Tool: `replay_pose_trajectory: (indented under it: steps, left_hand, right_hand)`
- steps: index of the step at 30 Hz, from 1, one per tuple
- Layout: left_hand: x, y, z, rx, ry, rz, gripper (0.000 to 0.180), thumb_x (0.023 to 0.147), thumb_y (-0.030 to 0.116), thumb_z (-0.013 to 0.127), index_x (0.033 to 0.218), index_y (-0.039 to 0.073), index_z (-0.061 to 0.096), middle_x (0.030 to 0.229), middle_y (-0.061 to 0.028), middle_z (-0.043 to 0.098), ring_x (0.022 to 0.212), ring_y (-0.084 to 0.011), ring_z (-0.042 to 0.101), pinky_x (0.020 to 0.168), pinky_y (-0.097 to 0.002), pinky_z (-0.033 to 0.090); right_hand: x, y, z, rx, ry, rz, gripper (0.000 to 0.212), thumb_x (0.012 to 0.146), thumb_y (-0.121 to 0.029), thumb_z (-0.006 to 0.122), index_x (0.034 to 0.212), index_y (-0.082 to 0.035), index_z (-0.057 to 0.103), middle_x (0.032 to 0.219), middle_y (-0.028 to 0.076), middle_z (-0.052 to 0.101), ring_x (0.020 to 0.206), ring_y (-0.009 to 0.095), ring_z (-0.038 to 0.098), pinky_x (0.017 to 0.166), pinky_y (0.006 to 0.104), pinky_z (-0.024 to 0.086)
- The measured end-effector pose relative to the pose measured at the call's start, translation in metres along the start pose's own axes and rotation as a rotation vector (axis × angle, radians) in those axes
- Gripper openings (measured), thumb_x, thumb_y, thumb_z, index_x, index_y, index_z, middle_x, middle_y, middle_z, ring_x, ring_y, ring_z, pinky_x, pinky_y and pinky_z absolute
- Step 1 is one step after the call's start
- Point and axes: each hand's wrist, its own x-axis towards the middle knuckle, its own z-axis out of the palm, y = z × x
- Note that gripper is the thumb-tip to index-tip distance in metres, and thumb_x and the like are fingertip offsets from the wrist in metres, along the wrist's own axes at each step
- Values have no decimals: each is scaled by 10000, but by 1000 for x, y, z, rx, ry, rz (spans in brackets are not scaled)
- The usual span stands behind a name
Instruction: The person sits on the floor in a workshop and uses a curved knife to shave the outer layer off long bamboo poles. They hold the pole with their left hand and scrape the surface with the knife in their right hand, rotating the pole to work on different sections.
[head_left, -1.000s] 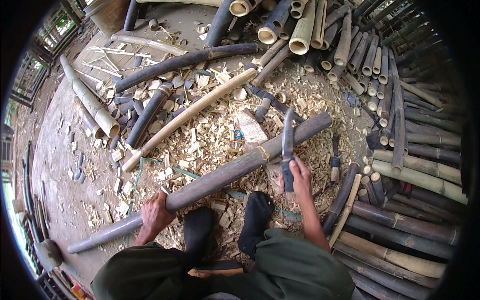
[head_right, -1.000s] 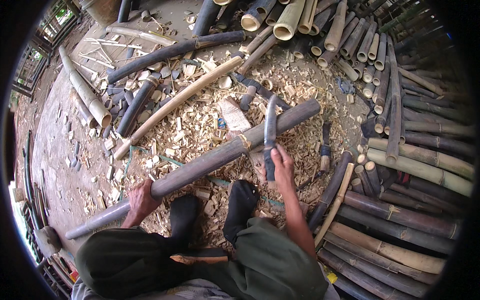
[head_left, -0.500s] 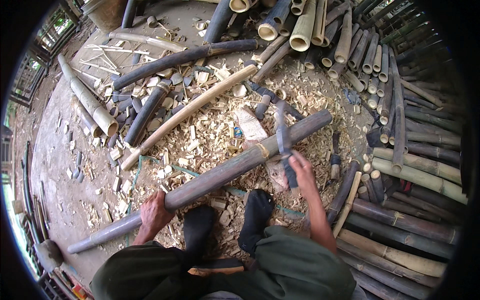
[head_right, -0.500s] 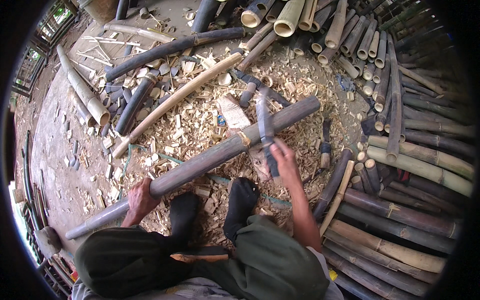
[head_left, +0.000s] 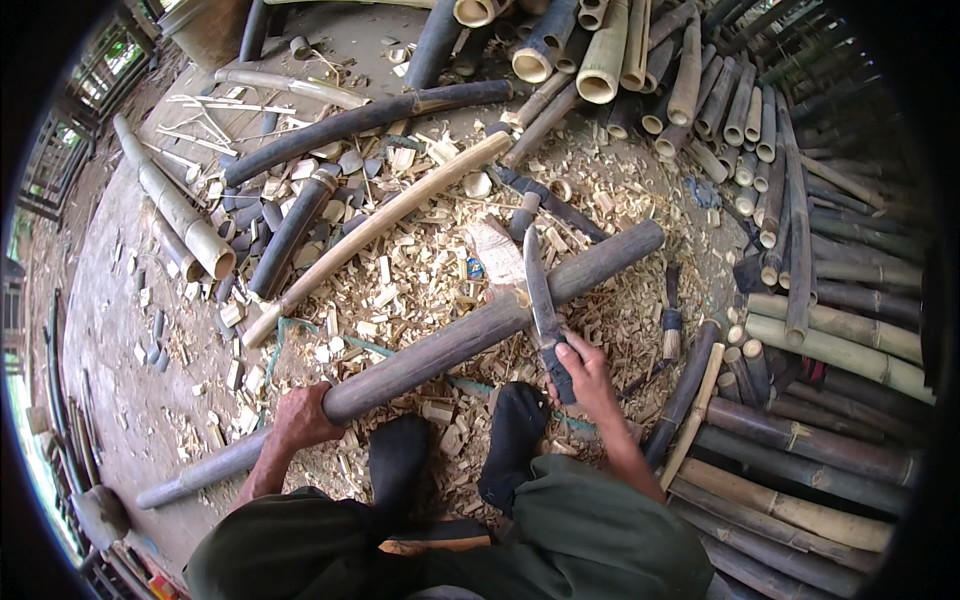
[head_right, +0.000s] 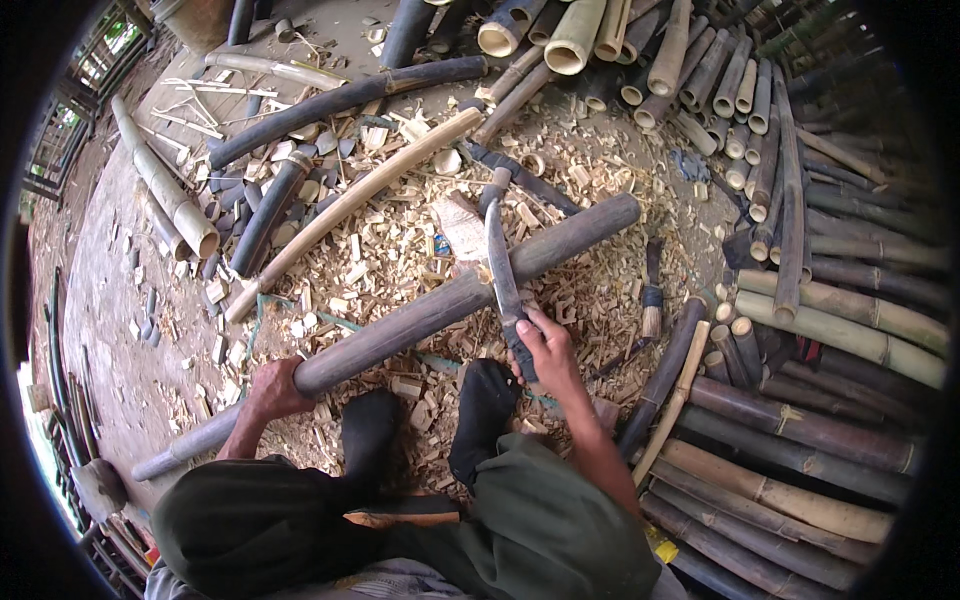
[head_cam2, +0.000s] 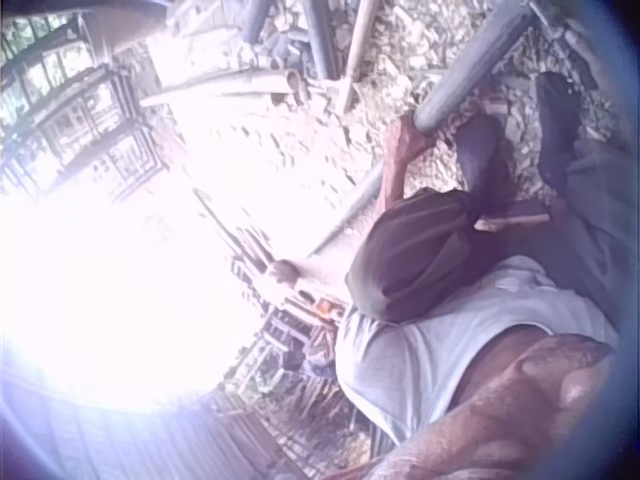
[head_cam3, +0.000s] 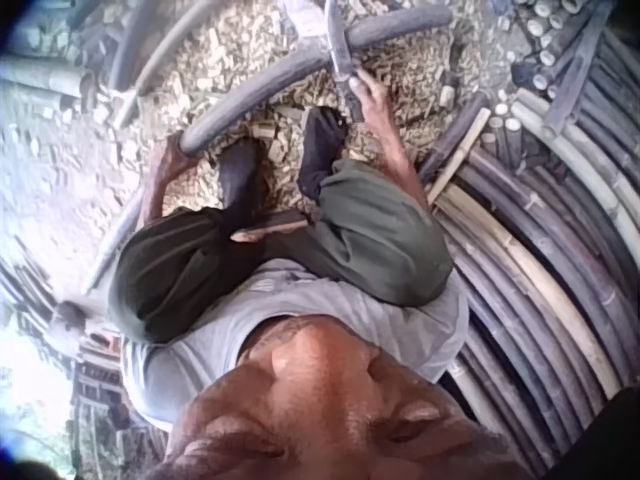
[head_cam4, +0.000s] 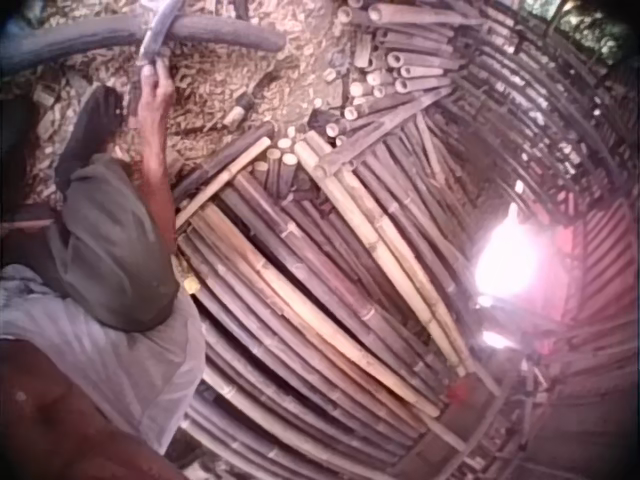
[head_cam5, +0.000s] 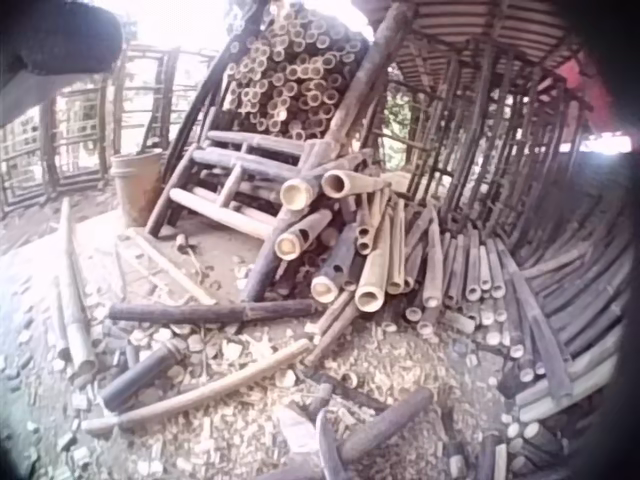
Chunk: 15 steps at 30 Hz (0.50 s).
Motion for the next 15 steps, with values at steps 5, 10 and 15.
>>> replay_pose_trajectory:
  steps: [5,10,15]
  left_hand:
    - [1,-8,8,-35,18,24,569,601,312,881,1094,74,723,960,-180,770,907,-377,750,878,-469,589]
    - [-11,5,15,-3,255,89,595,647,272,902,1156,97,649,1080,-151,721,1019,-387,703,879,-500,558]
    - [-10,12,29,14,306,43,507,662,250,887,1075,83,645,991,-162,721,936,-380,719,860,-517,548]
  right_hand:
    - [0,-17,-6,90,-3,-8,360,1117,-271,542,1365,-20,613,773,66,675,577,120,648,493,273,537]
    - [-17,-16,-17,-42,-101,23,398,1103,-273,583,1410,-20,595,790,61,667,582,124,648,491,276,529]
    - [-15,2,-41,-336,633,-324,391,977,-137,763,1305,11,611,944,64,692,729,98,651,553,272,519]
